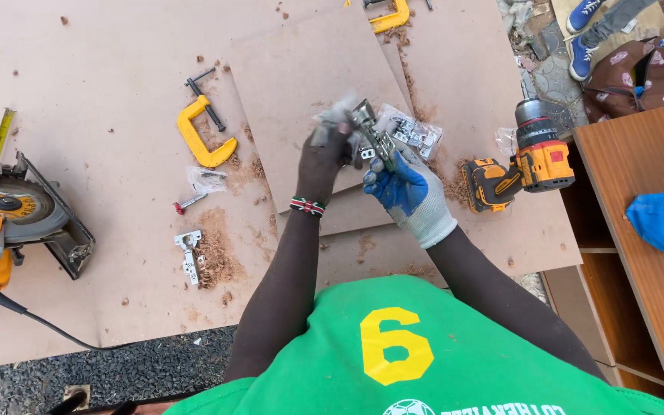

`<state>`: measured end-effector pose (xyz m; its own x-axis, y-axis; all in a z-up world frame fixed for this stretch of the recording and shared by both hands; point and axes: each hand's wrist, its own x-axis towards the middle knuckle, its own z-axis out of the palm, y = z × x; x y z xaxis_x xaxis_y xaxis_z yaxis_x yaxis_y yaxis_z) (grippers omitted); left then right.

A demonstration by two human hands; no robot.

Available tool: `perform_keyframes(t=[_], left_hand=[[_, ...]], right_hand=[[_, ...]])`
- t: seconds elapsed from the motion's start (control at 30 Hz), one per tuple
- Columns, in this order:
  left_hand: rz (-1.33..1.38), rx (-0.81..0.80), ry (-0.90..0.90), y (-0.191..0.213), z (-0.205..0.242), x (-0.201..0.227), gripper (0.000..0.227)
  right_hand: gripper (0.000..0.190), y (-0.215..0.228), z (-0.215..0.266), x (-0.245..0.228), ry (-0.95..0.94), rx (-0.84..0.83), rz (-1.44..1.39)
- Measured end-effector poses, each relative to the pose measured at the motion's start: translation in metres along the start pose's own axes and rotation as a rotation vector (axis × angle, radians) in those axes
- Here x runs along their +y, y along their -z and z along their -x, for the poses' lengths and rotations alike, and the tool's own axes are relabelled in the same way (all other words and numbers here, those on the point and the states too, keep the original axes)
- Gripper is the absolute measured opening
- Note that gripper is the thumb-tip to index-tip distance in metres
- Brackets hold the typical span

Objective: The person unpacks metal hinges and screws, positions them on pre-drilled holes in a wooden board, and uses a cordless drill to fasten them. They repeat the process for multiple hinges on the same board, then attach a second board to test the hinge alignment.

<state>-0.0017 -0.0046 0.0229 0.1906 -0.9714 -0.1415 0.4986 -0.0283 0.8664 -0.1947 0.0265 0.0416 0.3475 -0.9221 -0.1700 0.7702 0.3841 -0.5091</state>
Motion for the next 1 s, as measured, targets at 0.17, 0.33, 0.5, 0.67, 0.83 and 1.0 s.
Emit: perform_keyframes(t=[0.17,0.33,0.5,0.67,0.83,1.0], left_hand=[[-0.507,-0.144,-0.012,-0.001,0.013,0.002,0.026],[-0.174,0.322,0.086,0.097,-0.038,-0.028,0.023],[0.244,0.69,-0.08,0.184,-0.065,-0.023,0.016],[0.249,0.616,-0.006,0.169,-0.044,-0.018,0.051],[0.12,0.547,0.112,0.124,-0.033,-0.037,0.052],[-0.102,0.436,0.185,0.099,-0.004,-0.024,0.04]], right_hand=[[0.028,0.015,-0.017,0.0,0.031,0.015,0.027],[0.02,0.045,-0.022,-0.021,0.029,0.254,0.324],[0.023,0.095,-0.042,-0.002,-0.004,0.418,0.579],[0.033,0.039,-0.084,-0.009,0.057,0.401,0.951],[0.033,0.099,-0.173,0.0,-0.044,0.321,1.455],[0.044,0.049,-0.132,-0.061,0.025,0.416,1.802]])
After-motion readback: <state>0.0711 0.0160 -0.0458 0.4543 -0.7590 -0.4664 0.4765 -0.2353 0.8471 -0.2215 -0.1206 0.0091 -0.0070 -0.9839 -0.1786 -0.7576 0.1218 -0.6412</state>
